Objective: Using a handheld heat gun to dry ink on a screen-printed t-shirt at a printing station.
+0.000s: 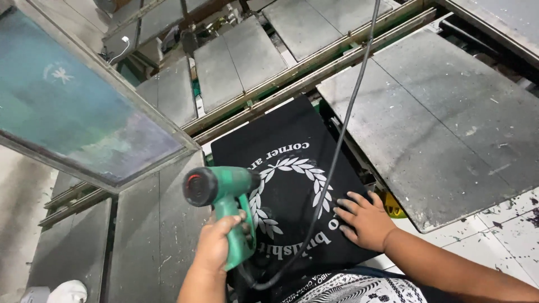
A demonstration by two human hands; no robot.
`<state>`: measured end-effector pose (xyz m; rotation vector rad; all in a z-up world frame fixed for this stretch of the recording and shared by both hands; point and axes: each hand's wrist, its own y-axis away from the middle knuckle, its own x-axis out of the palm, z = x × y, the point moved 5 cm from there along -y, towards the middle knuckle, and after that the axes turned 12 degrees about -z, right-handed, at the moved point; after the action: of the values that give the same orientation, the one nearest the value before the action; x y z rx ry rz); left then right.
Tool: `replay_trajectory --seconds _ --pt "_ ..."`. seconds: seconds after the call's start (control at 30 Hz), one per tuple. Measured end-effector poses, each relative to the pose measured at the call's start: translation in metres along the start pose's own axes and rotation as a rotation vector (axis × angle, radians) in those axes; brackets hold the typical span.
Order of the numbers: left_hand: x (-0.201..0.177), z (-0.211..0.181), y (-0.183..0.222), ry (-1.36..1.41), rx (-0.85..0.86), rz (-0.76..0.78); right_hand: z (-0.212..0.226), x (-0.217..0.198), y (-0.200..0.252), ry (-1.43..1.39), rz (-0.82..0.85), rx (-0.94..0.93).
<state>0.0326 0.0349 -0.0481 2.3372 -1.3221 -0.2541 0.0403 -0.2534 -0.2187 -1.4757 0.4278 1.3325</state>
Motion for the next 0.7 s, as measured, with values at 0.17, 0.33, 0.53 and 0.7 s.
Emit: replay_trajectory --seconds 0.17,0.33,0.53,0.7 --pt "-0.008 0.002 -0.016 -0.052 -0.045 -0.059 0.008 -0.006 -0.001 0.09 0.24 -0.015" --pt "-0.005 0.018 -0.037 0.189 -0.288 0.212 0.009 -0.007 -0.002 0.081 0.082 -0.045" --pt "0.011 -0.005 -0.012 -0.324 -0.005 -0.111 0.008 0.0 0.003 0.057 0.356 0.044" --pt "0.011 0.002 -0.031 -0.065 -0.082 0.077 0.001 0.001 0.009 0.08 0.014 -0.035"
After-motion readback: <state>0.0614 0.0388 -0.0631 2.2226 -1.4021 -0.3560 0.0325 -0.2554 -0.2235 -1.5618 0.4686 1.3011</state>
